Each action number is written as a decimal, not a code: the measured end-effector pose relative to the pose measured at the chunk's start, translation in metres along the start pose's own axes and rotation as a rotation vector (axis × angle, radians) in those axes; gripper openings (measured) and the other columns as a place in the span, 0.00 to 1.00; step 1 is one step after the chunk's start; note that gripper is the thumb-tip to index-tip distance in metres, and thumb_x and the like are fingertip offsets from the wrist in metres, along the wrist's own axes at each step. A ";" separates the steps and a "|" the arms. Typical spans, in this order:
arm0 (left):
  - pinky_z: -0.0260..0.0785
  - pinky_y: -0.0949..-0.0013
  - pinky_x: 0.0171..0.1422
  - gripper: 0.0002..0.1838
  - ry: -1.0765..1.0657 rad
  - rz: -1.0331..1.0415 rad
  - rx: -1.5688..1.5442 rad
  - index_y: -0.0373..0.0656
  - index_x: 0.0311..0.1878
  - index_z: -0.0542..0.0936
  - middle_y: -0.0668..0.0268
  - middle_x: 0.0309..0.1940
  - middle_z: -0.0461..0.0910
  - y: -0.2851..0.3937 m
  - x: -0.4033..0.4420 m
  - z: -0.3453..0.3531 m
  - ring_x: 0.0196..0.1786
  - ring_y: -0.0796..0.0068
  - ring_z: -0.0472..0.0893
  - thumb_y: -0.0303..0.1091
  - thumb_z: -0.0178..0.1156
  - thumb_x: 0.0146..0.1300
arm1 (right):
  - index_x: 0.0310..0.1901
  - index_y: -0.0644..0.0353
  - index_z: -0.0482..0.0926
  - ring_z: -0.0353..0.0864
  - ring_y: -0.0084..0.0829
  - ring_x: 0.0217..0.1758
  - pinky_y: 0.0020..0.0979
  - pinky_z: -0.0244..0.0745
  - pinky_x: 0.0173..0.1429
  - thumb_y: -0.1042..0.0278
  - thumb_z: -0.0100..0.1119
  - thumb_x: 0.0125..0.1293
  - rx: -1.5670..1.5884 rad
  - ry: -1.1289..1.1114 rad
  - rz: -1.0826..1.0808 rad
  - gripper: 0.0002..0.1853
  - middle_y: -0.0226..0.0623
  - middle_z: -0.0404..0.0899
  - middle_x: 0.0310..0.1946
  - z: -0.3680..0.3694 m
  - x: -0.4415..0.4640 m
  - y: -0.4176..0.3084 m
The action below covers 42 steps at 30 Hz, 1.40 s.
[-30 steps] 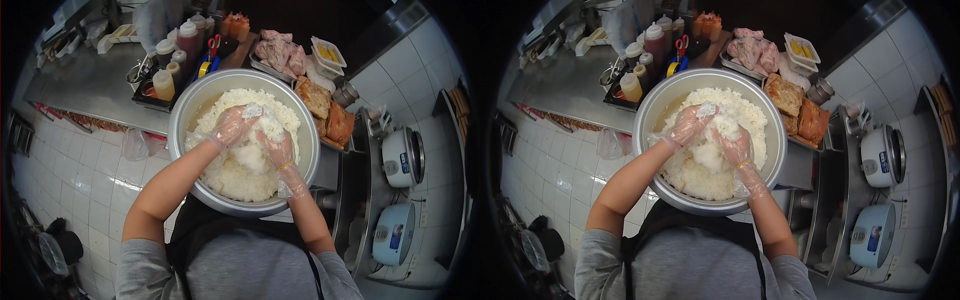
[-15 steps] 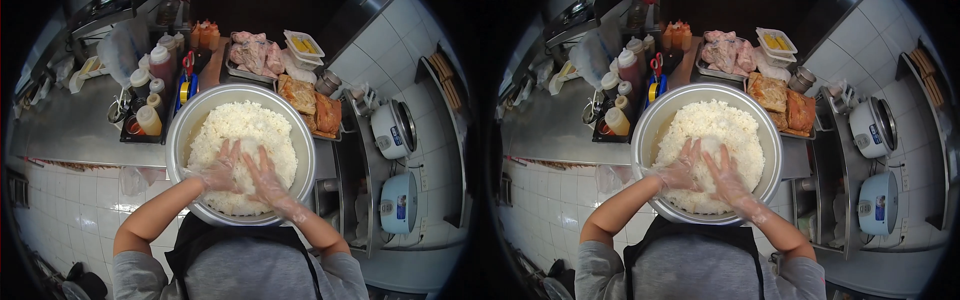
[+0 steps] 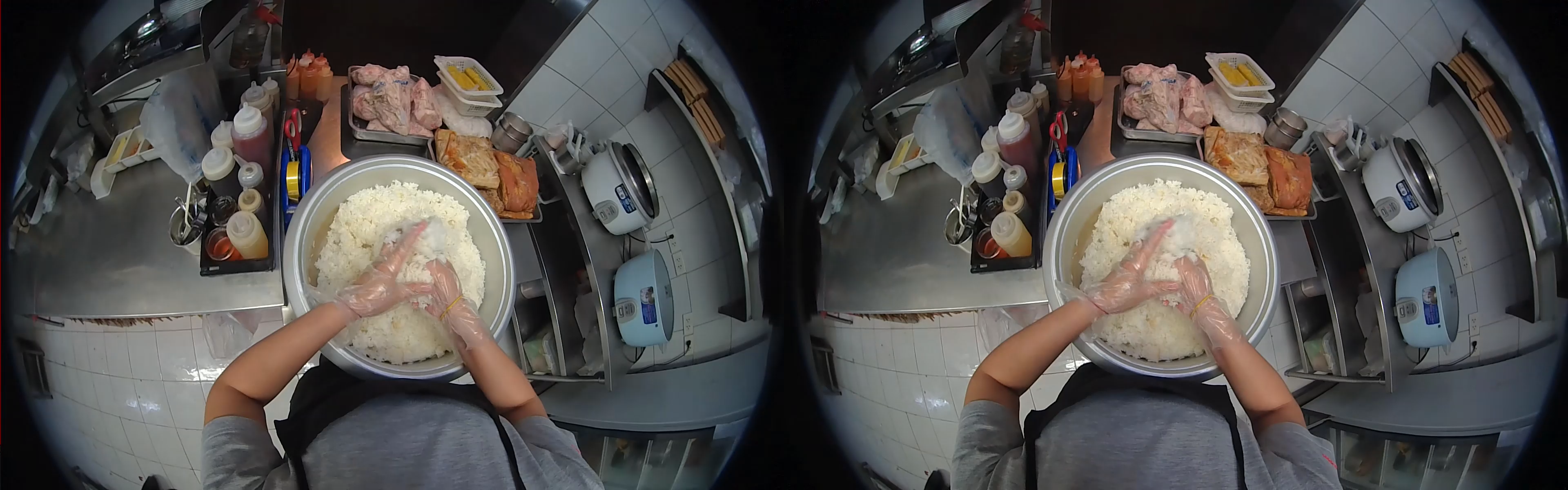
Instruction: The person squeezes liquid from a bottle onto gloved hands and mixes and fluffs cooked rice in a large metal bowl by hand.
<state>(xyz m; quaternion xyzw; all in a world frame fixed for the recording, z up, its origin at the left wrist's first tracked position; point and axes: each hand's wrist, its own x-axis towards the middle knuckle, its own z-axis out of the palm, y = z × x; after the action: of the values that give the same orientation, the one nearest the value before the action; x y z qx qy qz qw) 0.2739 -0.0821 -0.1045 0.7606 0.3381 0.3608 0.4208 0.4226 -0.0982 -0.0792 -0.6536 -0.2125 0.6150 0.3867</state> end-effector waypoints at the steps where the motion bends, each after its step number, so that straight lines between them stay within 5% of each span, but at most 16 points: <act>1: 0.47 0.55 0.78 0.44 -0.017 0.014 0.044 0.54 0.75 0.52 0.53 0.72 0.57 0.005 0.001 0.000 0.75 0.51 0.53 0.46 0.64 0.61 | 0.65 0.47 0.67 0.80 0.37 0.49 0.45 0.74 0.41 0.50 0.53 0.65 0.085 -0.002 0.005 0.27 0.39 0.71 0.59 -0.002 0.005 0.008; 6: 0.60 0.56 0.70 0.24 0.039 0.120 -0.004 0.49 0.66 0.69 0.54 0.61 0.73 -0.007 0.002 0.017 0.67 0.48 0.66 0.42 0.56 0.68 | 0.61 0.49 0.70 0.80 0.39 0.47 0.46 0.74 0.38 0.42 0.46 0.68 0.279 0.069 -0.026 0.27 0.40 0.74 0.55 0.002 0.025 0.035; 9: 0.66 0.57 0.63 0.16 0.135 0.140 0.093 0.46 0.56 0.78 0.55 0.51 0.79 -0.013 -0.001 0.021 0.57 0.51 0.75 0.39 0.55 0.69 | 0.56 0.54 0.72 0.80 0.38 0.44 0.41 0.77 0.41 0.41 0.46 0.69 0.472 -0.083 -0.146 0.26 0.39 0.78 0.44 0.002 0.036 0.060; 12: 0.70 0.57 0.58 0.13 0.106 0.051 0.110 0.44 0.47 0.82 0.54 0.44 0.82 -0.016 0.010 0.004 0.47 0.54 0.80 0.40 0.54 0.69 | 0.53 0.58 0.73 0.81 0.37 0.43 0.42 0.79 0.42 0.51 0.52 0.69 0.217 -0.074 -0.080 0.21 0.35 0.80 0.40 -0.006 0.019 0.063; 14: 0.71 0.56 0.56 0.14 0.057 0.023 0.091 0.44 0.43 0.83 0.53 0.42 0.83 -0.013 0.017 -0.012 0.43 0.55 0.82 0.41 0.53 0.69 | 0.53 0.60 0.72 0.80 0.36 0.44 0.40 0.77 0.46 0.60 0.51 0.66 -0.016 -0.034 -0.316 0.18 0.37 0.79 0.41 -0.014 0.027 0.061; 17: 0.72 0.55 0.54 0.14 0.079 0.001 0.253 0.44 0.46 0.81 0.54 0.39 0.83 -0.020 0.030 -0.037 0.44 0.56 0.82 0.42 0.52 0.70 | 0.54 0.63 0.70 0.78 0.36 0.44 0.38 0.75 0.51 0.73 0.51 0.61 -0.386 0.044 -0.639 0.18 0.40 0.77 0.43 -0.039 0.044 0.067; 21: 0.70 0.55 0.56 0.18 -0.159 -0.321 0.413 0.47 0.59 0.71 0.51 0.46 0.80 -0.029 0.044 -0.080 0.51 0.49 0.79 0.38 0.52 0.68 | 0.57 0.63 0.67 0.72 0.41 0.56 0.37 0.67 0.63 0.76 0.55 0.56 -0.786 0.109 -1.061 0.24 0.48 0.72 0.50 -0.059 0.032 0.007; 24: 0.69 0.55 0.58 0.29 -0.437 -0.335 0.749 0.48 0.68 0.59 0.44 0.55 0.73 -0.090 0.049 -0.081 0.57 0.43 0.74 0.35 0.55 0.64 | 0.63 0.63 0.65 0.62 0.45 0.68 0.40 0.57 0.72 0.66 0.65 0.56 -1.077 0.136 -0.687 0.33 0.54 0.67 0.59 -0.064 0.025 -0.032; 25: 0.69 0.55 0.60 0.36 -0.635 -0.291 0.929 0.47 0.71 0.54 0.41 0.59 0.70 -0.110 0.052 -0.077 0.60 0.41 0.73 0.34 0.58 0.62 | 0.65 0.62 0.63 0.61 0.46 0.69 0.41 0.55 0.73 0.61 0.68 0.55 -1.137 0.127 -0.671 0.38 0.54 0.66 0.61 -0.067 0.038 -0.029; 26: 0.69 0.56 0.60 0.38 -0.613 -0.244 1.009 0.46 0.73 0.53 0.41 0.59 0.70 -0.146 0.040 -0.057 0.61 0.43 0.72 0.34 0.59 0.61 | 0.67 0.62 0.61 0.59 0.48 0.71 0.42 0.53 0.75 0.56 0.70 0.53 -1.198 0.120 -0.650 0.43 0.55 0.64 0.63 -0.073 0.061 -0.018; 30: 0.69 0.62 0.63 0.49 -1.008 -0.553 0.824 0.37 0.75 0.48 0.41 0.61 0.69 -0.094 0.045 -0.057 0.65 0.54 0.71 0.39 0.65 0.56 | 0.72 0.61 0.55 0.53 0.53 0.75 0.45 0.45 0.78 0.42 0.77 0.42 -1.299 0.130 -0.517 0.59 0.58 0.58 0.69 -0.060 0.059 -0.007; 32: 0.72 0.66 0.59 0.51 -1.154 -0.642 0.495 0.32 0.73 0.50 0.42 0.59 0.71 -0.109 0.042 -0.054 0.61 0.58 0.76 0.42 0.68 0.52 | 0.72 0.58 0.55 0.54 0.57 0.73 0.45 0.50 0.77 0.45 0.79 0.41 -1.275 0.095 -0.551 0.59 0.58 0.57 0.69 -0.050 0.050 0.008; 36: 0.76 0.69 0.49 0.53 -0.917 -0.638 0.181 0.26 0.71 0.53 0.43 0.55 0.75 -0.104 0.032 -0.049 0.47 0.64 0.83 0.43 0.70 0.47 | 0.73 0.55 0.51 0.47 0.63 0.75 0.47 0.48 0.77 0.47 0.81 0.38 -1.190 -0.050 -0.394 0.62 0.57 0.49 0.73 -0.013 0.013 0.012; 39: 0.77 0.67 0.43 0.51 -0.709 -0.652 0.129 0.27 0.71 0.53 0.45 0.50 0.77 -0.040 0.022 -0.056 0.34 0.65 0.85 0.42 0.68 0.48 | 0.73 0.54 0.49 0.45 0.67 0.74 0.48 0.48 0.77 0.50 0.81 0.36 -1.128 -0.080 -0.564 0.64 0.57 0.48 0.73 0.007 0.015 0.053; 40: 0.77 0.68 0.42 0.50 -0.695 -0.636 0.156 0.27 0.71 0.53 0.46 0.49 0.78 -0.031 0.021 -0.055 0.33 0.66 0.85 0.41 0.67 0.49 | 0.73 0.55 0.48 0.45 0.67 0.74 0.49 0.49 0.76 0.61 0.79 0.39 -1.013 -0.064 -0.590 0.61 0.65 0.52 0.69 0.015 0.008 0.051; 42: 0.76 0.68 0.41 0.49 -0.673 -0.615 0.215 0.27 0.71 0.54 0.47 0.47 0.79 -0.022 0.016 -0.051 0.30 0.68 0.84 0.41 0.65 0.50 | 0.73 0.55 0.50 0.47 0.63 0.74 0.47 0.51 0.76 0.64 0.79 0.39 -0.946 -0.100 -0.677 0.59 0.62 0.53 0.69 0.010 0.023 0.052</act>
<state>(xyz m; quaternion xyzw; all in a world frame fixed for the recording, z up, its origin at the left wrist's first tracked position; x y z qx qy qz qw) 0.2350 -0.0395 -0.1006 0.7390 0.4279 -0.0846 0.5134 0.4060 -0.1102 -0.1335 -0.6209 -0.6793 0.3254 0.2171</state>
